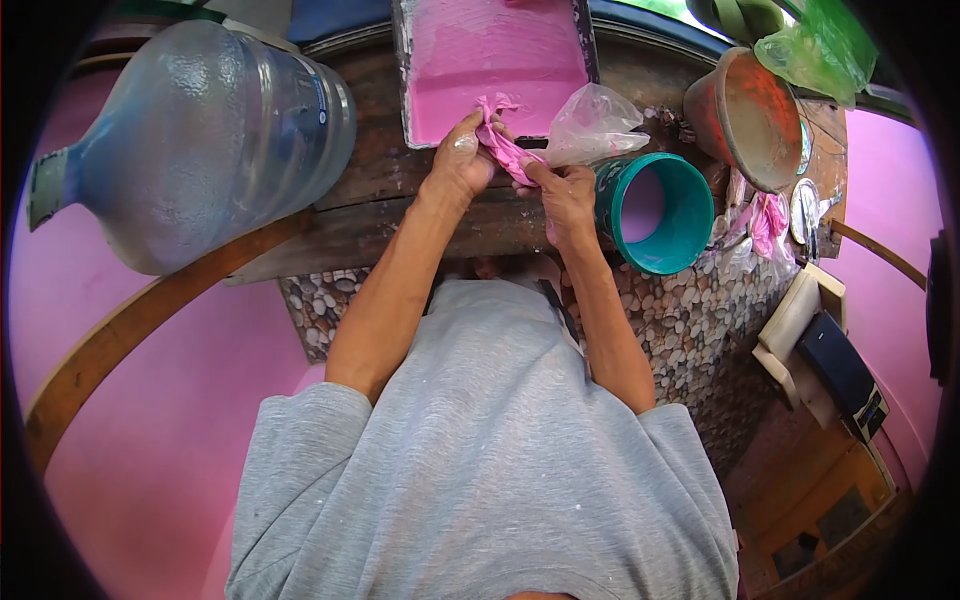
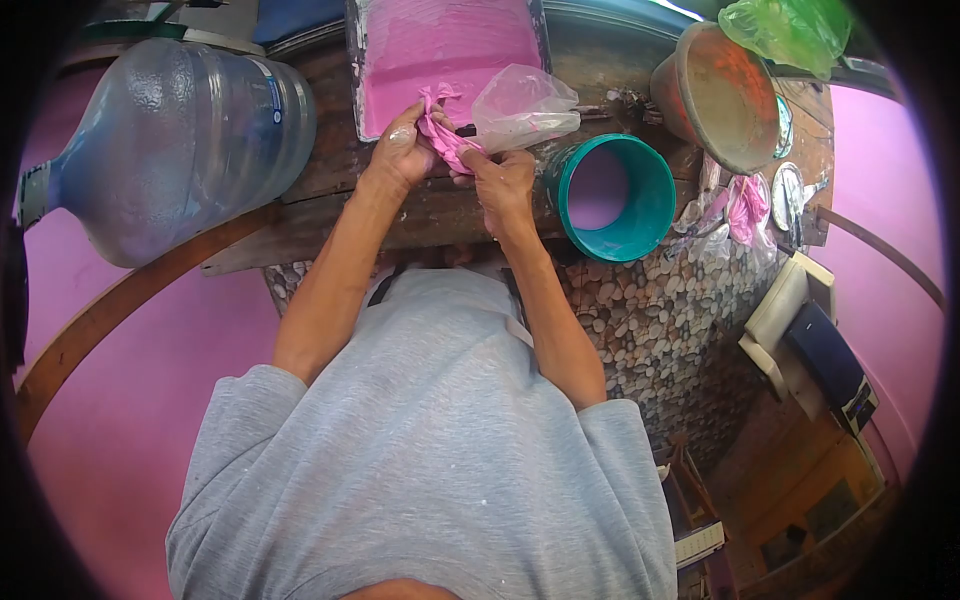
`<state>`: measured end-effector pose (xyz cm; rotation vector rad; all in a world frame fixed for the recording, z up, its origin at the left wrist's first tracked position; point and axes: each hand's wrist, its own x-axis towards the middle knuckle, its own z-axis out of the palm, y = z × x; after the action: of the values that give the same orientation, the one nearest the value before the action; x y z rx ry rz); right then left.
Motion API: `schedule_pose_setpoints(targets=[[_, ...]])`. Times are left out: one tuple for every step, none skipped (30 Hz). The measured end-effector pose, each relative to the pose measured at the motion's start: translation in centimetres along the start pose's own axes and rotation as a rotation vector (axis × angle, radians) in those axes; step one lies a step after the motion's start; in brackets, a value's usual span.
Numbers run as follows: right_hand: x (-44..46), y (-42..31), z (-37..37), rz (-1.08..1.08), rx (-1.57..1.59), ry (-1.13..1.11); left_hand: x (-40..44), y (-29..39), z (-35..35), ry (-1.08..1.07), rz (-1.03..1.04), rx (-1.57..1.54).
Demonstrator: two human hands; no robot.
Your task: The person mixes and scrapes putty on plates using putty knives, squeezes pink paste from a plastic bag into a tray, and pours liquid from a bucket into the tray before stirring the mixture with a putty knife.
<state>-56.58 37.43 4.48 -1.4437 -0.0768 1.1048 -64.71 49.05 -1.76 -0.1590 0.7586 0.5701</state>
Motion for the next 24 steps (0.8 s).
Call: schedule_pose_setpoints(targets=[[0.0,0.0,-0.1,0.008,-0.006,0.000,0.2,0.1,-0.3,0.003,-0.001,0.001],[0.0,0.1,-0.1,0.010,-0.005,0.002,0.2,0.1,-0.4,0.031,0.014,0.027],[0.1,0.3,-0.3,0.002,-0.025,-0.008,0.3,0.1,-0.5,0.060,0.029,0.054],[0.1,0.4,-0.4,-0.006,-0.046,-0.019,0.5,0.1,-0.6,0.062,0.028,0.054],[0.2,0.4,-0.4,-0.005,-0.044,-0.017,0.6,0.2,-0.5,0.068,0.056,0.105],[0.3,0.5,-0.4,-0.009,-0.058,-0.017,0.6,0.3,-0.6,0.074,0.086,0.157],[0.3,0.5,-0.4,-0.014,-0.073,-0.017,0.5,0.5,-0.6,0.075,0.086,0.160],[0.3,0.5,-0.3,-0.014,-0.071,-0.016,0.3,0.7,-0.4,0.056,0.106,0.219],[0.2,0.3,-0.2,-0.054,-0.056,-0.010,0.1,1.0,-0.1,0.037,0.125,0.278],[0.1,0.2,-0.1,-0.094,-0.042,-0.005,-0.1,1.1,0.1,0.038,0.123,0.280],[-0.1,0.1,0.0,-0.094,-0.041,-0.002,-0.3,1.3,0.3,0.030,0.130,0.345],[-0.3,0.0,0.1,-0.106,-0.045,0.004,-0.5,1.5,0.6,0.023,0.139,0.412],[-0.4,-0.1,0.2,-0.118,-0.050,0.009,-0.6,1.9,0.8,0.024,0.138,0.414],[-0.3,0.2,0.0,-0.118,-0.047,0.011,-0.7,2.3,1.0,-0.032,0.117,0.467],[-0.2,0.9,-0.3,-0.158,-0.038,-0.023,-0.8,2.4,1.2,-0.088,0.094,0.519],[-0.1,1.6,-0.7,-0.199,-0.029,-0.056,-0.8,2.2,1.3,-0.087,0.092,0.522],[0.1,2.6,-1.1,-0.197,-0.027,-0.053,-1.0,1.9,1.5,-0.040,0.216,0.832],[0.4,3.5,-1.4,-0.322,-0.170,-0.037,-1.1,1.7,1.6,0.010,0.342,1.140],[0.6,4.2,-1.8,-0.445,-0.314,-0.022,-0.9,1.9,1.2,0.010,0.339,1.143],[0.5,4.2,-1.8,-0.443,-0.311,-0.019,-0.7,2.4,0.8,-0.007,0.428,1.361],[0.3,4.2,-1.8,-0.438,-0.306,-0.026,-0.6,2.8,0.4,-0.026,0.518,1.578],[0.0,4.1,-1.8,-0.432,-0.301,-0.032,-0.4,3.1,0.1,-0.027,0.515,1.582],[-0.2,4.1,-1.9,-0.430,-0.299,-0.030,-0.5,3.4,0.1,-0.063,0.569,1.685],[-0.4,4.1,-2.0,-0.455,-0.326,-0.023,-0.5,3.5,0.1,-0.101,0.624,1.788]])
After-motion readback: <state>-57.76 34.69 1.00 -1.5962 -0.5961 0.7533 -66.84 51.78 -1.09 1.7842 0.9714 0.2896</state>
